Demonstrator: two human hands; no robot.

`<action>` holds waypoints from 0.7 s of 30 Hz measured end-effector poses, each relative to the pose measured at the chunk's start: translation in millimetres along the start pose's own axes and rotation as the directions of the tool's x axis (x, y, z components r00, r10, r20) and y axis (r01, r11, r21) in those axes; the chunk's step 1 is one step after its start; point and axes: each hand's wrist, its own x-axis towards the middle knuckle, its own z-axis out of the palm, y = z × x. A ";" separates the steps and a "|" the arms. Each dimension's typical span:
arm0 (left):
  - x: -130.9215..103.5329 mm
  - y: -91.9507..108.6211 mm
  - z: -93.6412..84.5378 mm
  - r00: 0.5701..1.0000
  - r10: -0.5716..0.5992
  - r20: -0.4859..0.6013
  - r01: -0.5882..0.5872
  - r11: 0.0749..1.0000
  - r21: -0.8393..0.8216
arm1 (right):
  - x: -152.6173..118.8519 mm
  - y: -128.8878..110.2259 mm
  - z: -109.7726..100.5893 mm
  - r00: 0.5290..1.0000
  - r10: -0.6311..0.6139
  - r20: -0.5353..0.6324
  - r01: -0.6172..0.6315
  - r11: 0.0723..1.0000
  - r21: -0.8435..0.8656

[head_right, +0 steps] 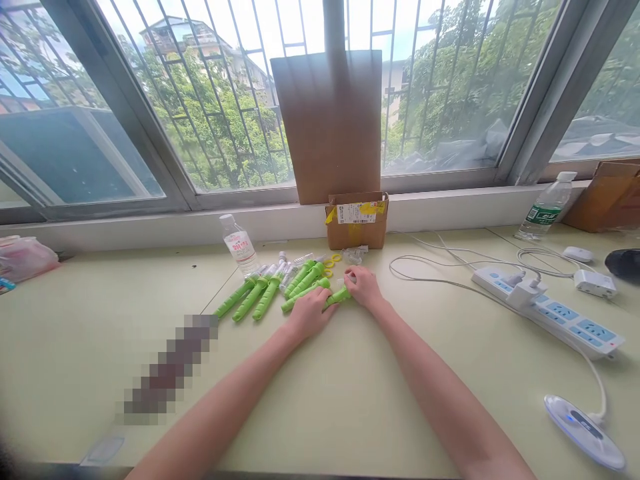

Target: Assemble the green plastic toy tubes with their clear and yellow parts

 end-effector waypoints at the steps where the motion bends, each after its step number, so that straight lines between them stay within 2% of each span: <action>1: -0.3 0.3 -0.5 1.000 0.003 0.002 -0.003 1.000 0.004 | -1.3 -0.1 -0.8 1.000 0.004 0.003 -0.004 1.000 -0.005; 8: -1.6 2.4 -3.0 0.999 0.027 0.023 -0.028 0.999 0.032 | -6.3 1.0 -7.1 0.999 0.019 0.042 -0.017 0.999 -0.048; 13: -0.9 3.3 -2.8 1.000 0.015 0.023 -0.016 0.999 0.032 | -5.2 1.3 -8.9 0.999 0.047 0.026 -0.047 0.999 0.005; 17: -0.2 3.7 -3.4 0.999 -0.007 0.051 0.006 1.000 0.023 | -7.1 -0.6 -7.0 0.996 0.086 -0.026 -0.080 0.981 0.178; 21: 0.2 4.1 -4.7 0.998 -0.028 0.057 0.027 0.999 0.025 | -8.0 -0.8 -7.9 0.980 0.144 -0.137 -0.116 0.974 0.193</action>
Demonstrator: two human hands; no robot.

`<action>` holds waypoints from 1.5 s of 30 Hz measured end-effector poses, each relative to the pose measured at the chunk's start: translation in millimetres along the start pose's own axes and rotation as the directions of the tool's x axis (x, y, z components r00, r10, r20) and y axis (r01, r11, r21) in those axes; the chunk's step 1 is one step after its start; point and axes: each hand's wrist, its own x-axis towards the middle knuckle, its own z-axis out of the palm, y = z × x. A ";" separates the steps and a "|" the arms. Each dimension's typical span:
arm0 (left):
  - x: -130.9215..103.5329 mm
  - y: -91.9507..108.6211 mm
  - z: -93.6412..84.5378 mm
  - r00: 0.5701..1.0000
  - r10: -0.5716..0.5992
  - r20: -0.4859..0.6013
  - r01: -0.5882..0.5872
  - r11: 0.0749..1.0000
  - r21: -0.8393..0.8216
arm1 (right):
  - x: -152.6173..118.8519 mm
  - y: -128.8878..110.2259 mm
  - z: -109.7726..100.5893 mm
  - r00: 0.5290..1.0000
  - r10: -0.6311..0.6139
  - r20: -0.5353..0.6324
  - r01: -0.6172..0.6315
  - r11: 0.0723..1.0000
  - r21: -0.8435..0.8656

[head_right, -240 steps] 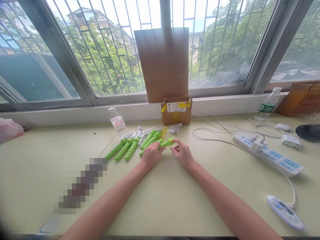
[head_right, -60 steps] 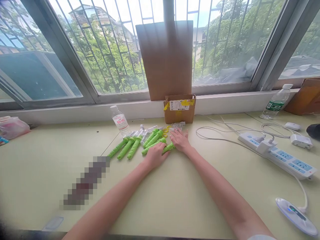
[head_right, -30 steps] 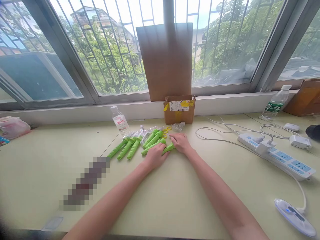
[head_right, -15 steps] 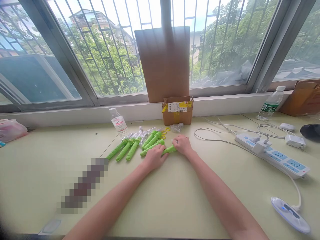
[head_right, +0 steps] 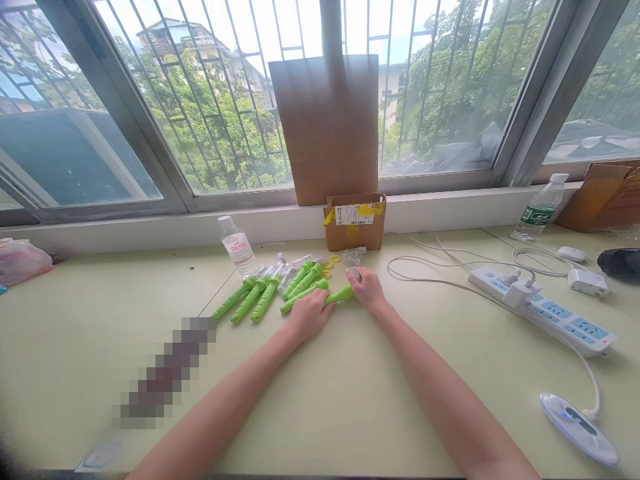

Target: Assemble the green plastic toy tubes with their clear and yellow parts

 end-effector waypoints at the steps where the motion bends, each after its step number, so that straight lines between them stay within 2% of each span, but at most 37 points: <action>1: 0.1 0.1 -0.2 1.000 -0.004 0.000 0.004 1.000 -0.001 | 0.4 0.3 -1.0 0.999 0.022 -0.034 -0.021 1.000 0.002; 4: 0.3 0.3 -0.5 1.000 -0.006 -0.005 0.006 1.000 -0.002 | 2.4 1.9 -4.3 0.987 0.119 -0.112 -0.110 0.990 0.084; 6: 0.4 0.4 -0.4 1.000 -0.010 -0.012 0.010 1.000 -0.005 | 3.8 3.1 -6.0 0.972 0.194 -0.129 -0.163 0.963 0.216; 9: 0.6 0.0 0.8 0.999 -0.023 -0.026 0.022 1.000 -0.016 | 5.1 4.2 -7.5 0.959 0.273 -0.081 -0.214 0.878 0.428; 12: 1.0 -1.4 4.0 0.998 -0.036 -0.051 0.034 0.999 -0.029 | 5.5 3.7 -8.4 0.960 0.281 -0.024 -0.228 0.824 0.519; 22: 1.8 -6.3 11.3 0.994 -0.032 -0.107 0.025 0.997 -0.067 | 2.2 -0.1 -13.6 0.970 0.160 0.184 -0.238 0.782 0.577; 27: 0.7 -9.5 10.4 0.993 -0.024 -0.119 0.013 0.996 -0.093 | 0.5 -3.9 -16.1 0.941 0.111 0.321 -0.287 0.765 0.577; 33: 0.6 -11.3 12.0 0.989 -0.025 -0.146 0.010 0.995 -0.100 | 4.5 1.9 -22.3 0.876 0.092 0.473 -0.398 0.692 0.603; 39: 0.1 -12.7 13.3 0.986 0.002 -0.168 -0.021 0.993 -0.117 | 7.2 4.9 -27.0 0.847 0.104 0.521 -0.437 0.694 0.572; 45: -0.8 -12.3 11.3 0.986 -0.013 -0.165 -0.006 0.993 -0.114 | 5.3 -2.1 -24.6 0.855 0.144 0.499 -0.425 0.747 0.512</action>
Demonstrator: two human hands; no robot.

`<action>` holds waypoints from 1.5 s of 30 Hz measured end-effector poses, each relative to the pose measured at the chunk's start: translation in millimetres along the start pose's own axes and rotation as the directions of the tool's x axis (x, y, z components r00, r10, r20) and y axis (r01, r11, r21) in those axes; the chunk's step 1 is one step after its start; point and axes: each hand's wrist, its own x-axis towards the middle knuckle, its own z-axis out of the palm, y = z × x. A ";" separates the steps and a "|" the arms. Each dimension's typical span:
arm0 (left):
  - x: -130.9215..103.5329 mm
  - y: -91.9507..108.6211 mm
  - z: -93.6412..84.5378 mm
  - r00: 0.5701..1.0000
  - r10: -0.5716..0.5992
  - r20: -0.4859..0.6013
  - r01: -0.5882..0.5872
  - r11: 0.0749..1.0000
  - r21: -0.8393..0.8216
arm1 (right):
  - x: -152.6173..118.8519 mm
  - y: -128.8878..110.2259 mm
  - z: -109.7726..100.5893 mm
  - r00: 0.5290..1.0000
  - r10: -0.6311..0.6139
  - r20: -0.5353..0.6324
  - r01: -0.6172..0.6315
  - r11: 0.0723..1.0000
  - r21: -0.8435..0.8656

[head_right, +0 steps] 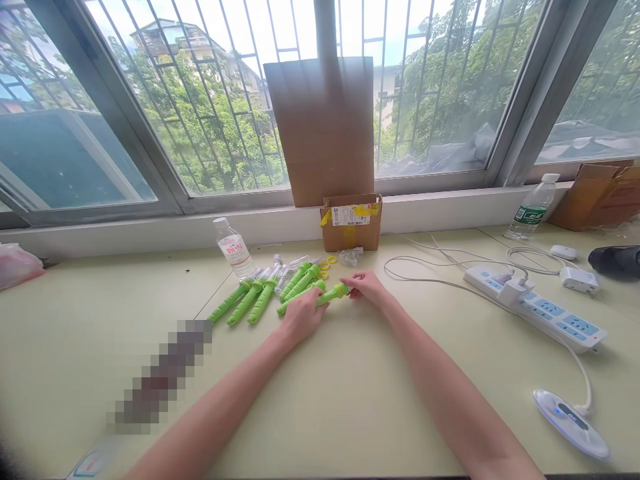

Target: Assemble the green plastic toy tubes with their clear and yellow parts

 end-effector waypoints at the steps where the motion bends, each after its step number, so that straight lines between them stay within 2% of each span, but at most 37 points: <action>1: 0.0 0.4 -0.4 1.000 -0.008 0.004 0.008 1.000 0.006 | -0.4 -0.4 1.1 1.000 0.003 -0.003 -0.003 1.000 -0.019; 6: 1.0 4.8 -1.2 0.999 -0.016 0.035 0.014 0.999 0.044 | -0.7 -1.1 1.7 0.999 0.006 0.035 -0.006 1.000 -0.008; 12: 2.9 10.3 0.9 0.999 0.001 0.039 -0.003 0.999 0.032 | 0.1 -1.3 4.9 0.996 0.010 0.093 -0.037 0.957 0.289; 17: 2.8 8.9 2.0 1.000 0.009 0.026 -0.008 1.000 -0.012 | -1.3 -2.3 10.9 0.985 -0.024 0.171 -0.049 0.913 0.406; 20: 2.8 7.8 2.2 1.000 -0.007 0.008 0.007 0.998 -0.059 | -2.5 -5.8 10.1 0.969 -0.076 0.235 -0.055 0.860 0.507; 24: 3.3 6.5 1.5 0.999 -0.033 -0.010 0.031 0.990 -0.141 | -4.6 -13.9 5.3 0.959 -0.109 0.262 -0.082 0.779 0.622; 27: 3.4 6.2 0.5 1.000 -0.016 0.000 0.015 0.979 -0.204 | -7.4 -19.9 5.2 0.961 -0.078 0.266 -0.107 0.783 0.613; 32: 1.8 7.0 0.9 0.997 0.071 -0.005 -0.070 0.967 -0.246 | -12.9 -29.8 14.7 0.974 -0.053 0.220 -0.062 0.872 0.486; 37: 0.6 7.6 1.4 0.994 0.095 -0.057 -0.109 0.930 -0.350 | -14.6 -38.4 28.7 0.960 -0.118 0.254 -0.001 0.906 0.424; 42: 1.8 7.8 1.7 0.998 0.026 -0.064 -0.058 0.830 -0.554 | -15.0 -47.2 54.4 0.964 -0.184 0.195 0.094 0.913 0.397; 45: 2.8 6.8 3.9 0.996 -0.043 -0.083 -0.017 0.794 -0.608 | -11.8 -50.3 66.8 0.973 -0.214 0.085 0.177 0.933 0.314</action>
